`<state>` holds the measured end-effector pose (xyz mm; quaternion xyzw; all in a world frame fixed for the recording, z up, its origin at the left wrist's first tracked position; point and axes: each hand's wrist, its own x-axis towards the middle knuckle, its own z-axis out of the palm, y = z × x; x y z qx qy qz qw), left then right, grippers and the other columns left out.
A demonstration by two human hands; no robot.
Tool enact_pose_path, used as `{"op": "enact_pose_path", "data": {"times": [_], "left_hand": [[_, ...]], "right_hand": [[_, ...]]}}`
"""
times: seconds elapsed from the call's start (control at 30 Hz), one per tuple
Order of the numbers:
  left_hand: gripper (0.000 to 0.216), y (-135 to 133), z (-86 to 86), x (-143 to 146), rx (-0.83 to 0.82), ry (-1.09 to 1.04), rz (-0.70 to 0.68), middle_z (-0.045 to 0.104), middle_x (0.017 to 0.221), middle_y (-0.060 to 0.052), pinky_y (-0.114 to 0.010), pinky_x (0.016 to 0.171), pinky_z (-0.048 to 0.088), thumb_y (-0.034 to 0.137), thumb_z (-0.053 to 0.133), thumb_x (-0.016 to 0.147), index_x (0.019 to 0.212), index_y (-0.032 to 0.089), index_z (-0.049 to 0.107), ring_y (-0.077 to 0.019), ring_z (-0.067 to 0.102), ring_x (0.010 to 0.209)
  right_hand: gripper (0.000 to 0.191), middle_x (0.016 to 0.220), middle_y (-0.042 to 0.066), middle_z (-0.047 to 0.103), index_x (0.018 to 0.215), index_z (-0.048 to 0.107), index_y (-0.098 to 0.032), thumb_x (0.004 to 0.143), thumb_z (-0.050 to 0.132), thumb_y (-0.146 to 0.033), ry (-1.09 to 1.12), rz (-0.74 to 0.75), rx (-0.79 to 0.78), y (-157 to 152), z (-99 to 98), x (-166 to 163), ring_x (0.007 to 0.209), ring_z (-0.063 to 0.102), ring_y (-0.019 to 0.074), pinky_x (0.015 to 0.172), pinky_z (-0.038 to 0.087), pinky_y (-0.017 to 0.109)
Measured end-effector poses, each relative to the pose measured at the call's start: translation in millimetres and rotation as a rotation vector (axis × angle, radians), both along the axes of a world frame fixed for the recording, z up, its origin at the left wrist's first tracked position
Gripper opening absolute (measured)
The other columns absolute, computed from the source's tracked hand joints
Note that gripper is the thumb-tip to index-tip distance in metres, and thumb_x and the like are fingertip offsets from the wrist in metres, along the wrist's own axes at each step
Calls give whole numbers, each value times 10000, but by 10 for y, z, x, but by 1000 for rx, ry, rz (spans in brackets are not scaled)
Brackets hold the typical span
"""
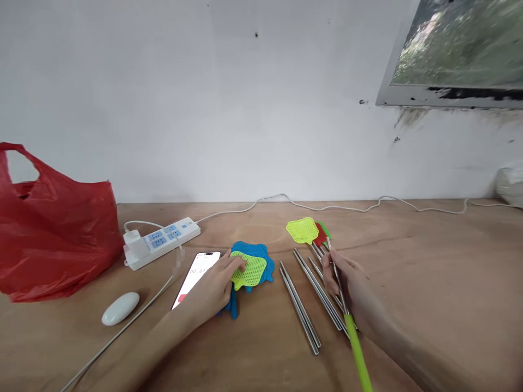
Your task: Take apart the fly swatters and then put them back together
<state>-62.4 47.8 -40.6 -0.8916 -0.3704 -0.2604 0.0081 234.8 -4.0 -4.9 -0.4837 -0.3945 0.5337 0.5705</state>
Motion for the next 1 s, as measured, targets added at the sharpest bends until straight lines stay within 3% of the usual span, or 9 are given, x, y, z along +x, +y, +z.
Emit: {"op": "enact_pose_path", "data": {"times": [0.07,0.2,0.3,0.43,0.6,0.83,0.9,1.0], "left_hand": [[596,-29,3,-31,16,46,-38,683,1252,-85,-474,1082,483,-60,372,694,1198,198,559,-249,634,1205],[617,-122,98,-13,18,81,-77,656,1320,-111,-439,1016,535,-44,412,748,1304,183,557,-285,613,1232],[455,-238,207,121,-53,1,-54,672,1270,-107,-401,945,565,36,409,886,1276,199,578,-256,655,1135],[240,-426,299,374,-279,-165,-73,711,1069,-60,-310,827,558,209,411,1021,1137,218,621,-204,679,968],[205,-560,196,558,-508,-168,-50,664,828,-5,-250,648,484,370,483,1020,1009,210,610,-171,627,735],[330,-632,-11,596,-462,-101,-2,637,765,-29,-262,619,447,361,303,1073,921,208,552,-188,611,685],[357,-647,-14,586,-458,-90,1,629,741,-22,-259,596,438,380,290,1076,894,213,548,-183,603,663],[424,-656,11,530,-477,-112,9,624,720,-8,-259,597,451,410,275,1079,820,217,551,-173,595,662]], "right_hand": [[516,476,-33,519,716,579,-205,736,685,-710,64,-108,-6,72,-91,-22,456,406,105,437,314,219],[452,462,-66,459,721,562,-211,790,686,-640,179,-204,21,188,-262,-36,423,357,93,391,256,211],[454,532,-50,556,756,556,-217,765,719,-641,216,-157,55,235,-320,-50,420,403,89,382,269,198],[463,689,7,693,779,574,-213,724,774,-627,219,-67,115,215,-327,-120,505,544,115,452,415,220],[402,798,33,725,831,627,-207,767,769,-578,216,24,160,125,-348,-211,621,630,154,544,485,263],[398,888,65,730,826,647,-190,816,727,-580,297,287,45,28,-393,-287,710,656,163,623,502,275],[391,861,57,725,797,620,-199,807,739,-572,301,272,42,24,-412,-280,680,645,164,617,502,285],[389,808,33,708,770,589,-213,790,758,-563,297,129,85,90,-420,-161,605,593,145,581,489,277]]}}
